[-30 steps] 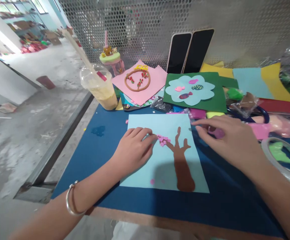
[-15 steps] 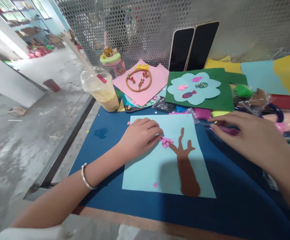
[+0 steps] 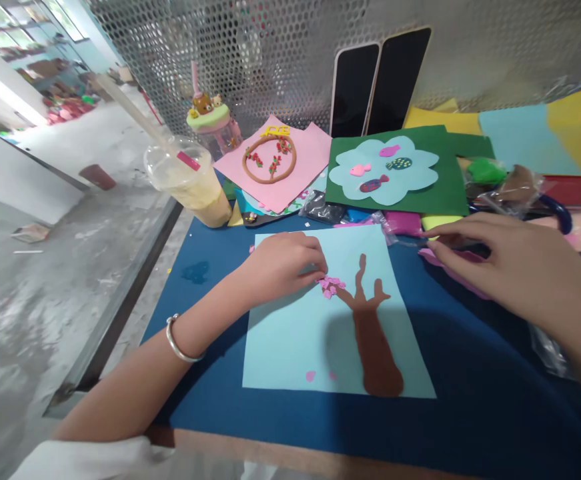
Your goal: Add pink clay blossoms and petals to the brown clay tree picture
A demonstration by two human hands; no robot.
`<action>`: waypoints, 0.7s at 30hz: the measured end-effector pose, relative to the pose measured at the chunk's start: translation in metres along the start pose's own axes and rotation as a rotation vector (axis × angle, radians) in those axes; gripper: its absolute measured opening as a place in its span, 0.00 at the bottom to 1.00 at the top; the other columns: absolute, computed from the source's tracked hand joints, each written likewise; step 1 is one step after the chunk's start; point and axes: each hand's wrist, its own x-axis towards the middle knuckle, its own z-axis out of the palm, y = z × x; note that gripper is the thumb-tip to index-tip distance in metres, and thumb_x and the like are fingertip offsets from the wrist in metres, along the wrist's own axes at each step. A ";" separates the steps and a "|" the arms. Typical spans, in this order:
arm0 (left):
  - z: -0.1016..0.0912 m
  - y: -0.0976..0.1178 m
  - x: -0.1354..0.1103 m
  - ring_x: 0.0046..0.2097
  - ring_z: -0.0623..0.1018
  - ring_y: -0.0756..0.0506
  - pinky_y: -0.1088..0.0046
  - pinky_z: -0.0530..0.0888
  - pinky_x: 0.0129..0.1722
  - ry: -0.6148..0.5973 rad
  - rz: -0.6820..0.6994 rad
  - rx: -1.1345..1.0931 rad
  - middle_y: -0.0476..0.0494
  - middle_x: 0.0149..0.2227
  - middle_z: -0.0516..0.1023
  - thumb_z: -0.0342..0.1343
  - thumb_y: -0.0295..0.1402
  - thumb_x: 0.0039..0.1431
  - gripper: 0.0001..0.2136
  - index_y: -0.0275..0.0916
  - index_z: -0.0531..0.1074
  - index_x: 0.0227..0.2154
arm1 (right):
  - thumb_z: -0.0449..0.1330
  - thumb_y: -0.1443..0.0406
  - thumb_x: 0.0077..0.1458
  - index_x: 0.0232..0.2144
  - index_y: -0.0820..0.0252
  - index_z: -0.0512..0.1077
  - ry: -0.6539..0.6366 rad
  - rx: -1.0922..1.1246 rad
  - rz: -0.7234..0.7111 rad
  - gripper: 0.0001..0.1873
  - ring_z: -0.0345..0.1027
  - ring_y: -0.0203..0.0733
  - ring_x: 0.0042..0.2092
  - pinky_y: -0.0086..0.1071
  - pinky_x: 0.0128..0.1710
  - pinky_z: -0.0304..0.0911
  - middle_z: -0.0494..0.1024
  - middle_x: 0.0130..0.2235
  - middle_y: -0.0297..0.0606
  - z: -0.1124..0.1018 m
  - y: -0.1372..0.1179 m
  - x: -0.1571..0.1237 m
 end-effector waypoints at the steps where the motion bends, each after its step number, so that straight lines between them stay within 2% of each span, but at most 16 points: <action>1: 0.001 -0.001 0.000 0.42 0.77 0.46 0.73 0.68 0.38 0.001 -0.005 -0.006 0.47 0.41 0.80 0.57 0.29 0.61 0.05 0.40 0.79 0.35 | 0.49 0.51 0.58 0.34 0.57 0.79 -0.007 -0.002 0.003 0.23 0.75 0.47 0.36 0.36 0.29 0.62 0.82 0.38 0.40 0.000 0.000 0.000; 12: 0.004 -0.004 0.002 0.42 0.77 0.46 0.74 0.68 0.37 0.017 0.012 -0.041 0.48 0.40 0.80 0.57 0.29 0.61 0.06 0.41 0.79 0.34 | 0.48 0.51 0.57 0.35 0.59 0.80 -0.063 -0.005 0.068 0.25 0.75 0.48 0.37 0.36 0.29 0.60 0.82 0.39 0.42 -0.006 -0.003 0.001; 21: 0.008 -0.006 0.005 0.42 0.75 0.46 0.73 0.68 0.36 0.021 -0.011 -0.086 0.47 0.38 0.78 0.55 0.29 0.61 0.07 0.40 0.78 0.33 | 0.47 0.49 0.55 0.35 0.56 0.80 -0.092 -0.023 0.076 0.27 0.76 0.52 0.39 0.38 0.29 0.60 0.83 0.41 0.43 -0.005 -0.003 0.002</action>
